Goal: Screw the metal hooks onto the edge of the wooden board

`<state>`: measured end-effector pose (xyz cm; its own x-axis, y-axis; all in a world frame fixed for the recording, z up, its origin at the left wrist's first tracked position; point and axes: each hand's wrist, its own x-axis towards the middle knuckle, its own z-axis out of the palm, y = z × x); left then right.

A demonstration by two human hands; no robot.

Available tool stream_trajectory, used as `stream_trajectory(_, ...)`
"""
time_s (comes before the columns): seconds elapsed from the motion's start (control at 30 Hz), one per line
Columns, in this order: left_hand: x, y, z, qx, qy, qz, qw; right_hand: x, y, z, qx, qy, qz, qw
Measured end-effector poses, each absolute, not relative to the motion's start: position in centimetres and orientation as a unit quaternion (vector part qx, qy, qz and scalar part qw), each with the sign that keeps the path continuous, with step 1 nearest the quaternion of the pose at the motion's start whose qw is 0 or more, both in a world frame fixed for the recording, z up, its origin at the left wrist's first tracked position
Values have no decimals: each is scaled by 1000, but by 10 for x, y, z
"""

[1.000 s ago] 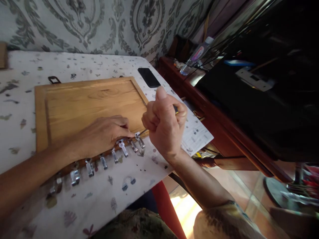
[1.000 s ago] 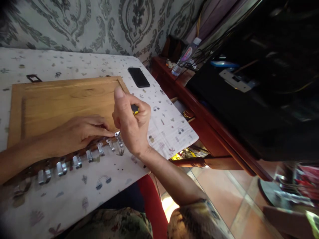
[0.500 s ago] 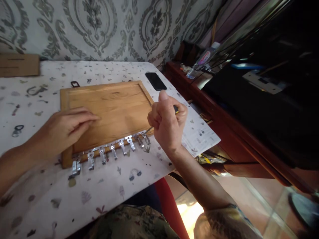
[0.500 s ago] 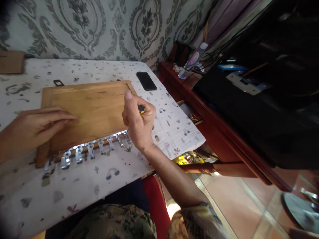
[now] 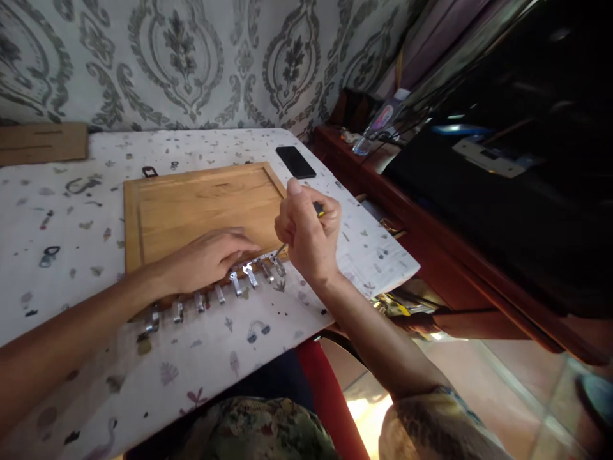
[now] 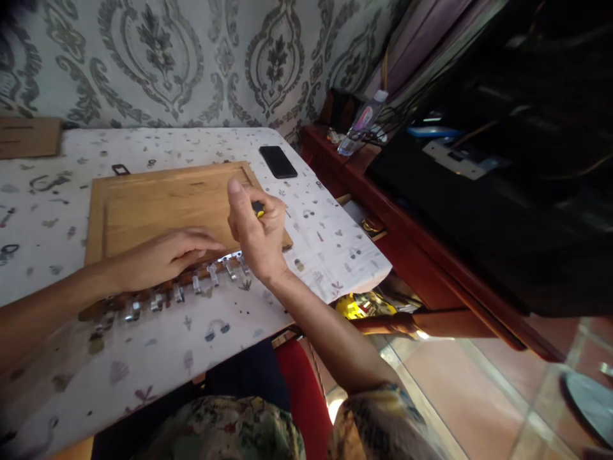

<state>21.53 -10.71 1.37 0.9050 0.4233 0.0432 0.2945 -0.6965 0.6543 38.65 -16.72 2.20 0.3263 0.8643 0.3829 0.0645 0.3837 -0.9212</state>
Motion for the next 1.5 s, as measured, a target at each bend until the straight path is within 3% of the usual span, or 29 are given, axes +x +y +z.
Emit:
stream_trajectory(0.1, 228, -99, 15, 918, 173, 67, 350, 386, -166, 21, -436, -486, 286, 701)
stream_trajectory(0.53, 230, -95, 17, 912, 194, 6, 362, 387, -167, 23, -424, -482, 305, 704)
stream_trajectory(1.0, 229, -93, 12, 913, 188, 28, 361, 388, -165, 22, -404, -484, 302, 715)
stream_trajectory(1.2, 191, -93, 26, 901, 287, 140, 294, 388, -164, 22, -401, -481, 303, 718)
stream_trajectory(1.5, 53, -61, 39, 815, 489, 265, 162, 386, -167, 34, -392, -434, 347, 733)
